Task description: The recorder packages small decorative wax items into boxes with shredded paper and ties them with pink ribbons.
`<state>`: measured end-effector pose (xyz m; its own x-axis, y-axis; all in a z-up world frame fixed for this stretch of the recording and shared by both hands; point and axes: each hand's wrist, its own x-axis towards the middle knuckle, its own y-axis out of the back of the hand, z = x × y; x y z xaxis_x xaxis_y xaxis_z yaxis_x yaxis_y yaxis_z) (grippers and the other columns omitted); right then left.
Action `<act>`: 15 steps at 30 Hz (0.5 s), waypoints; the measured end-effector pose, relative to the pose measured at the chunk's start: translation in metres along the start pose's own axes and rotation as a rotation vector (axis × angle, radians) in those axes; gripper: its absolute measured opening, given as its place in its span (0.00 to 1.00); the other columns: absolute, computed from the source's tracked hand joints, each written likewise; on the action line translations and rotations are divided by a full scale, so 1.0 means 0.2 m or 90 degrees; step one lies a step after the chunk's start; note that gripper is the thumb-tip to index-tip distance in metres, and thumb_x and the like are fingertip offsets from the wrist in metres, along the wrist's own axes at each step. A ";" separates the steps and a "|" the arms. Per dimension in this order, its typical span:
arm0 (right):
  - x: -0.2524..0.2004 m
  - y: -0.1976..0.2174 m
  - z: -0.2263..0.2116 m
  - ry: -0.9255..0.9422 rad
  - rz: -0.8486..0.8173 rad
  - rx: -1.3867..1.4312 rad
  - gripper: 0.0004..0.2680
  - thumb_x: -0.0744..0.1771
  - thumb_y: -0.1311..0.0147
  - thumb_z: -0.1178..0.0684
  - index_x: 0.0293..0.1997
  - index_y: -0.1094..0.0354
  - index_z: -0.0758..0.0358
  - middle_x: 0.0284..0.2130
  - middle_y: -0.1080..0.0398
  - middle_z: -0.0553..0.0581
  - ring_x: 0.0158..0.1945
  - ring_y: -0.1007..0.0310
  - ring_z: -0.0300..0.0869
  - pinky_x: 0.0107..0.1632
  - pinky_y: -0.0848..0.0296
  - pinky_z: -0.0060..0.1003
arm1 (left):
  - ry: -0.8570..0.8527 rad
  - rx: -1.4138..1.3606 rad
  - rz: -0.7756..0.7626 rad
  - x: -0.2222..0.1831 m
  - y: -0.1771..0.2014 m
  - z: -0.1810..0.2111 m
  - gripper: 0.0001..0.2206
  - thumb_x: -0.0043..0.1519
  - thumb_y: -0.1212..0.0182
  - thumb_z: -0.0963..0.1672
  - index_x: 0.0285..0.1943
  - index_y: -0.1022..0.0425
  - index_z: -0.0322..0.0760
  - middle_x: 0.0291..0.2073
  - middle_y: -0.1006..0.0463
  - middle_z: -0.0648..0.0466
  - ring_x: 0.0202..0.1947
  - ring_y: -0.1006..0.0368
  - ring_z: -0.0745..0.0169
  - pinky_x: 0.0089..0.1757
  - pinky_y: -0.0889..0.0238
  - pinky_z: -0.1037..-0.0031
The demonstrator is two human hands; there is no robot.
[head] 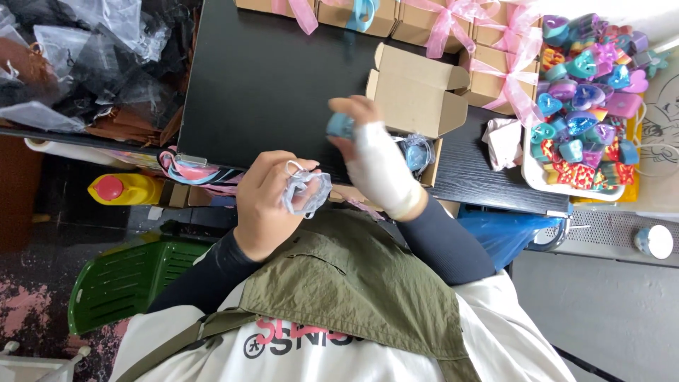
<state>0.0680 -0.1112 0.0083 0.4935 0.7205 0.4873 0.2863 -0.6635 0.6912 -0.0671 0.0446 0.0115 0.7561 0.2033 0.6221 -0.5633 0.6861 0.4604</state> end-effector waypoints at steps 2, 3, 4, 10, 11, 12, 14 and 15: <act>-0.08 0.10 -0.04 -0.223 -0.021 0.164 0.22 0.68 0.45 0.68 0.67 0.48 0.59 0.53 0.33 0.64 0.52 0.29 0.50 0.53 0.27 0.42 | 0.000 -0.014 -0.005 0.01 -0.02 -0.01 0.14 0.57 0.27 0.36 0.49 0.25 0.36 0.43 0.25 0.49 0.40 0.23 0.53 0.41 0.29 0.68; -0.12 0.14 -0.06 -0.444 -0.049 0.333 0.20 0.70 0.48 0.68 0.69 0.51 0.57 0.49 0.27 0.61 0.46 0.26 0.43 0.45 0.26 0.37 | 0.005 -0.027 -0.010 0.01 -0.02 -0.01 0.15 0.57 0.27 0.36 0.50 0.25 0.35 0.44 0.25 0.48 0.40 0.23 0.53 0.40 0.28 0.69; -0.17 0.18 -0.08 -0.446 -0.047 0.332 0.20 0.70 0.48 0.68 0.69 0.51 0.57 0.49 0.27 0.61 0.46 0.26 0.43 0.45 0.26 0.37 | 0.004 -0.030 -0.012 0.01 -0.03 -0.01 0.15 0.57 0.27 0.36 0.50 0.25 0.35 0.44 0.25 0.48 0.40 0.23 0.53 0.40 0.28 0.69; -0.37 0.32 -0.14 -0.227 0.110 0.640 0.26 0.63 0.30 0.65 0.62 0.46 0.56 0.56 0.33 0.57 0.56 0.28 0.40 0.58 0.23 0.38 | -0.009 -0.094 -0.105 0.03 -0.13 0.02 0.19 0.52 0.25 0.38 0.51 0.27 0.34 0.44 0.24 0.48 0.42 0.22 0.50 0.42 0.28 0.67; -0.40 0.32 -0.14 -0.213 0.090 0.599 0.25 0.61 0.28 0.61 0.59 0.42 0.57 0.54 0.33 0.57 0.53 0.28 0.40 0.55 0.24 0.36 | -0.018 -0.096 -0.118 0.03 -0.15 0.02 0.20 0.52 0.25 0.38 0.52 0.27 0.33 0.44 0.24 0.48 0.43 0.23 0.48 0.43 0.29 0.65; -0.42 0.33 -0.14 -0.200 0.071 0.558 0.24 0.59 0.25 0.58 0.57 0.38 0.58 0.51 0.32 0.57 0.50 0.27 0.39 0.52 0.24 0.35 | -0.027 -0.098 -0.130 0.03 -0.17 0.01 0.20 0.53 0.25 0.38 0.52 0.28 0.33 0.44 0.24 0.48 0.44 0.23 0.47 0.45 0.29 0.63; -0.39 0.35 -0.18 -0.171 0.076 0.445 0.25 0.57 0.25 0.55 0.55 0.38 0.58 0.51 0.33 0.56 0.51 0.27 0.39 0.53 0.25 0.35 | -0.041 -0.114 -0.142 0.04 -0.19 0.02 0.20 0.52 0.25 0.38 0.52 0.28 0.33 0.44 0.24 0.48 0.46 0.24 0.46 0.46 0.30 0.62; -0.37 0.36 -0.20 -0.140 0.076 0.335 0.26 0.55 0.24 0.52 0.54 0.37 0.58 0.50 0.33 0.54 0.52 0.28 0.40 0.54 0.25 0.36 | -0.053 -0.127 -0.150 0.04 -0.20 0.02 0.21 0.52 0.26 0.38 0.52 0.28 0.33 0.44 0.23 0.48 0.47 0.25 0.45 0.47 0.31 0.61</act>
<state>0.0201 -0.2034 0.0426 0.6903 0.6130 0.3844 0.5600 -0.7890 0.2527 -0.0401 0.0164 0.0011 0.8235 -0.0298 0.5666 -0.2930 0.8328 0.4697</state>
